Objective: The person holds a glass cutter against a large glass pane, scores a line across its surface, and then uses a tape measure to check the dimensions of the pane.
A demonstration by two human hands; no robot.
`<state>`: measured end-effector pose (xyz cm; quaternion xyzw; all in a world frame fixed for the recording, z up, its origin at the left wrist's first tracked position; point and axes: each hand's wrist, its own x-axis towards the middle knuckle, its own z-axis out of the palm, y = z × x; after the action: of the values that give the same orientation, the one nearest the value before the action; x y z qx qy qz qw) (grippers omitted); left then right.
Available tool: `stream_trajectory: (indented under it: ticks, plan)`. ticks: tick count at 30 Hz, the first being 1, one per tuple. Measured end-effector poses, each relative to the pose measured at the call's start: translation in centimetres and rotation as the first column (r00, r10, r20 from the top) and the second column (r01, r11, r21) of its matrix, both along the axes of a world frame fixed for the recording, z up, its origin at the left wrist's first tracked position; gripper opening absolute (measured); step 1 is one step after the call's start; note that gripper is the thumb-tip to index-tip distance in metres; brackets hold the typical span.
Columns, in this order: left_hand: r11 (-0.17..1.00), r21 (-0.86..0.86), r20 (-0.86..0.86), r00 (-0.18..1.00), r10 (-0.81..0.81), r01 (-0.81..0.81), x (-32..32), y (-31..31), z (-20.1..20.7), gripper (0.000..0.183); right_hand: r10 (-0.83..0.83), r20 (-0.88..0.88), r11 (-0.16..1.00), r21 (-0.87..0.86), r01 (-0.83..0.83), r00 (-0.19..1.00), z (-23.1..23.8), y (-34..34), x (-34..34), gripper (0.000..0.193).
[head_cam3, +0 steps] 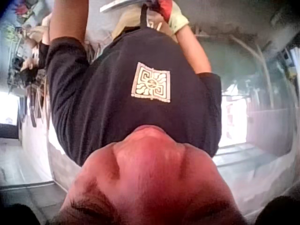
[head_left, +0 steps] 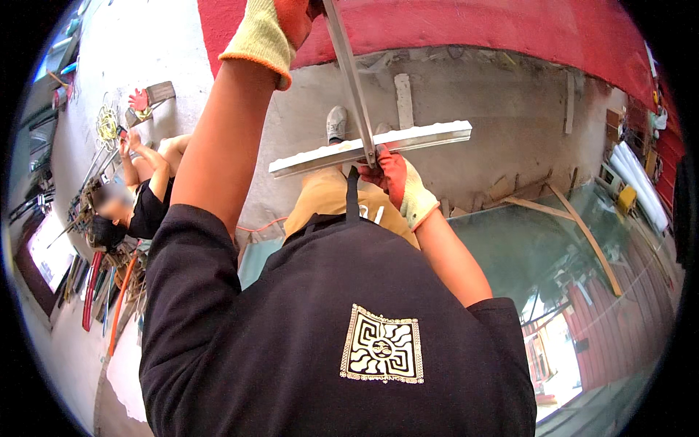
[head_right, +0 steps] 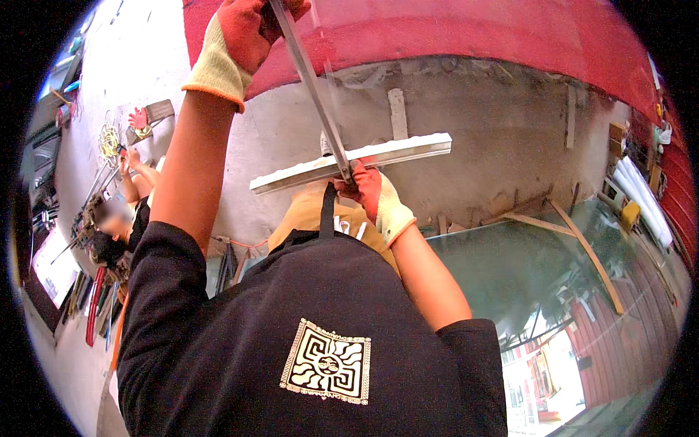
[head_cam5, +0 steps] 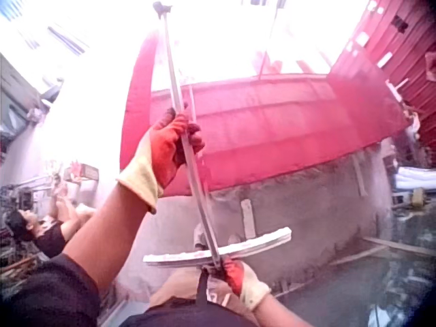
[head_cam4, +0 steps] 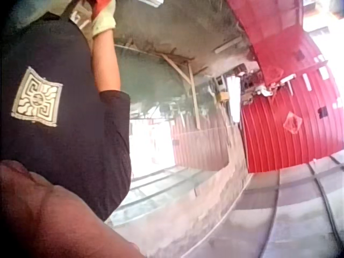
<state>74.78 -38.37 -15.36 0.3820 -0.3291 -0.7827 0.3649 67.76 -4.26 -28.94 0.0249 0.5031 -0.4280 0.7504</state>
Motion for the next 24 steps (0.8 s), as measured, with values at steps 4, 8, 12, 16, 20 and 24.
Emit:
stream_trajectory:
  ticks: [4,8,12,16,20,24]
  plan:
    - [1.000,-0.031,0.026,1.000,0.005,-0.004,-1.0,-1.2,-1.6,0.027,-0.042,-0.073,0.998,-0.046,0.039,0.996,-0.6,-0.4,0.4,0.052]
    - [0.999,-0.033,0.024,1.000,0.015,-0.014,-1.3,-1.6,-2.5,0.024,-0.031,-0.054,0.999,0.003,0.032,0.998,-0.9,-0.5,0.0,0.049]
    - [1.000,-0.016,0.065,0.998,0.004,-0.003,-1.0,-2.1,-3.1,0.021,0.008,-0.062,0.999,0.040,-0.005,0.998,-1.0,-0.7,-0.3,0.051]
    - [1.000,-0.011,0.099,0.995,-0.014,0.015,-1.2,-2.5,-3.5,0.021,-0.008,-0.074,1.000,-0.008,0.008,0.997,-1.2,-0.5,-0.1,0.054]
    - [0.998,0.067,0.145,0.989,-0.023,0.013,-1.5,-2.6,-3.3,0.021,0.018,-0.077,0.999,-0.038,-0.021,0.997,-1.3,-0.4,-0.1,0.053]
    - [0.996,0.089,0.146,0.988,-0.039,0.026,-2.3,-2.5,-3.2,0.021,0.004,-0.057,1.000,0.000,-0.004,0.998,-0.7,-0.4,-0.2,0.051]
